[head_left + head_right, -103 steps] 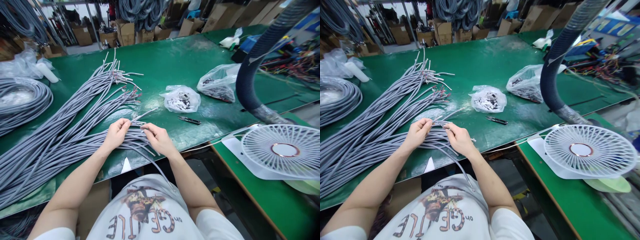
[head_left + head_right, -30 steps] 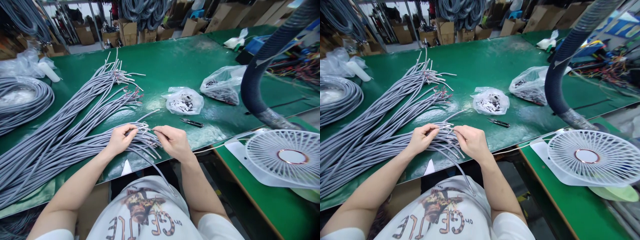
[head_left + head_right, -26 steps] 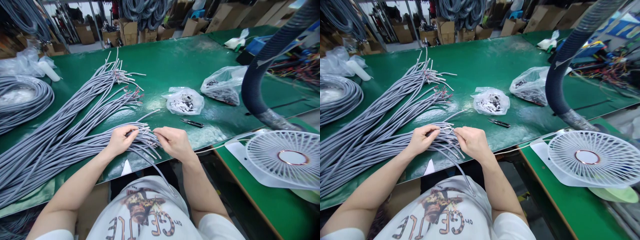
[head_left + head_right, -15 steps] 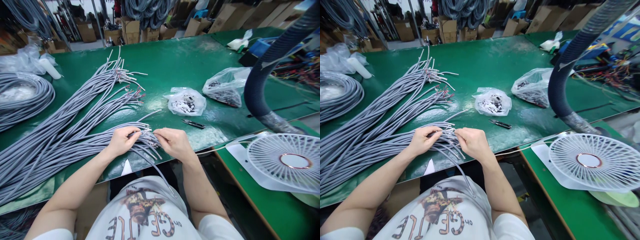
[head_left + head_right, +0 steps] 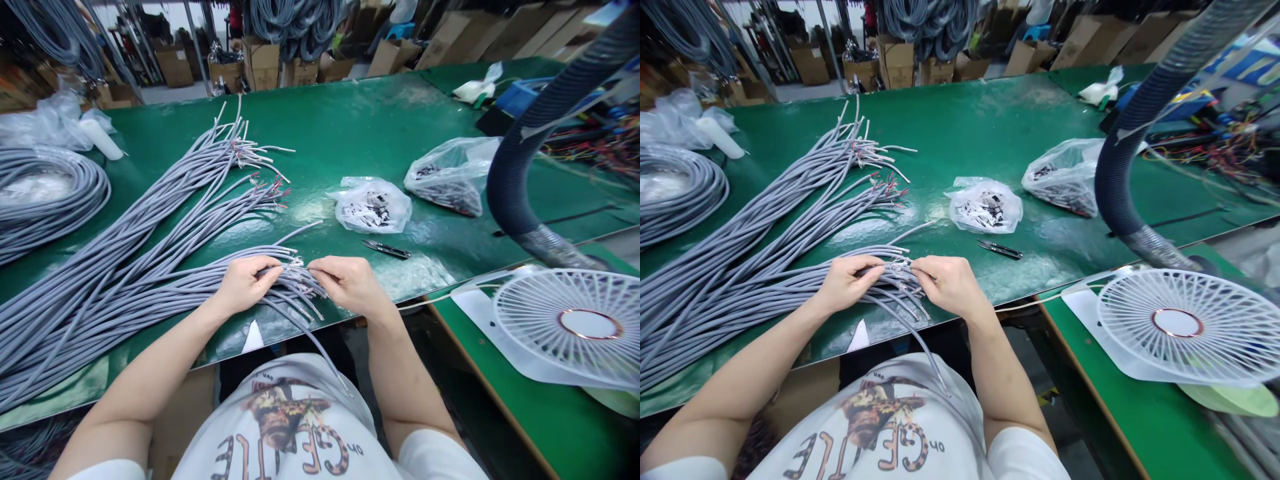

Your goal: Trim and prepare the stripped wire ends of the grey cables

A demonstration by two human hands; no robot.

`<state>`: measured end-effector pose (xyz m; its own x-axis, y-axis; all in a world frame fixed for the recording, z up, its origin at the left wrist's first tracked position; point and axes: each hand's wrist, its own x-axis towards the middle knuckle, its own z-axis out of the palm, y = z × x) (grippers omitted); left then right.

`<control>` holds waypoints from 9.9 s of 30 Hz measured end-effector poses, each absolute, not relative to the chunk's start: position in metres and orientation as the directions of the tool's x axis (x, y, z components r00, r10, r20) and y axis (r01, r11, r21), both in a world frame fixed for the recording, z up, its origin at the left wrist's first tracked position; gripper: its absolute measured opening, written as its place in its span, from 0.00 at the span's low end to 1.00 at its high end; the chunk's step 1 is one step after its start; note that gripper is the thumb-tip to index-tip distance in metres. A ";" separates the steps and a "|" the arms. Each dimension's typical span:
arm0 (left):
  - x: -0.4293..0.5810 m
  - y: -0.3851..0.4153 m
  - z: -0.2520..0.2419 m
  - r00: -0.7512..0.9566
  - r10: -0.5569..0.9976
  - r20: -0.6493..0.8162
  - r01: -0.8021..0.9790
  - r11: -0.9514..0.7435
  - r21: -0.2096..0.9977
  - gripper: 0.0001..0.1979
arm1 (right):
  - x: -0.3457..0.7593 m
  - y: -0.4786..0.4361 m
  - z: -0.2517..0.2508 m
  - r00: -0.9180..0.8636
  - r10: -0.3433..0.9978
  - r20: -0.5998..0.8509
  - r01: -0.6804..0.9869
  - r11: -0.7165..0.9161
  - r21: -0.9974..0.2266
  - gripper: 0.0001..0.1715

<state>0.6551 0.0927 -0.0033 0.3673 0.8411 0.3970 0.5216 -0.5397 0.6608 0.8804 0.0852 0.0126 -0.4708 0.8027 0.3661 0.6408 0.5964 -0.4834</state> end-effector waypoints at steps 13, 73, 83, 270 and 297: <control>0.654 0.093 0.000 0.393 0.836 0.382 0.501 -0.543 0.673 0.09 | 0.885 0.098 0.006 -0.510 0.778 0.366 0.511 0.616 -0.600 0.11; 0.650 0.093 -0.006 0.414 0.774 0.479 0.427 -0.630 0.648 0.16 | 0.852 0.083 0.004 -0.455 0.779 0.431 0.476 0.622 -0.622 0.12; 0.650 0.091 -0.002 0.401 0.774 0.490 0.437 -0.632 0.641 0.16 | 0.871 0.067 0.030 -0.311 0.918 0.247 0.669 0.396 -0.629 0.16; 0.635 0.137 0.059 0.291 0.956 -0.043 -0.284 0.129 0.950 0.22 | 0.801 0.146 0.041 -0.310 0.759 0.573 0.375 0.651 -0.660 0.11; 0.632 0.143 0.060 0.398 0.889 -0.226 -0.288 0.355 0.890 0.11 | 0.833 0.160 0.009 -0.071 0.988 0.140 -0.072 0.134 -0.988 0.30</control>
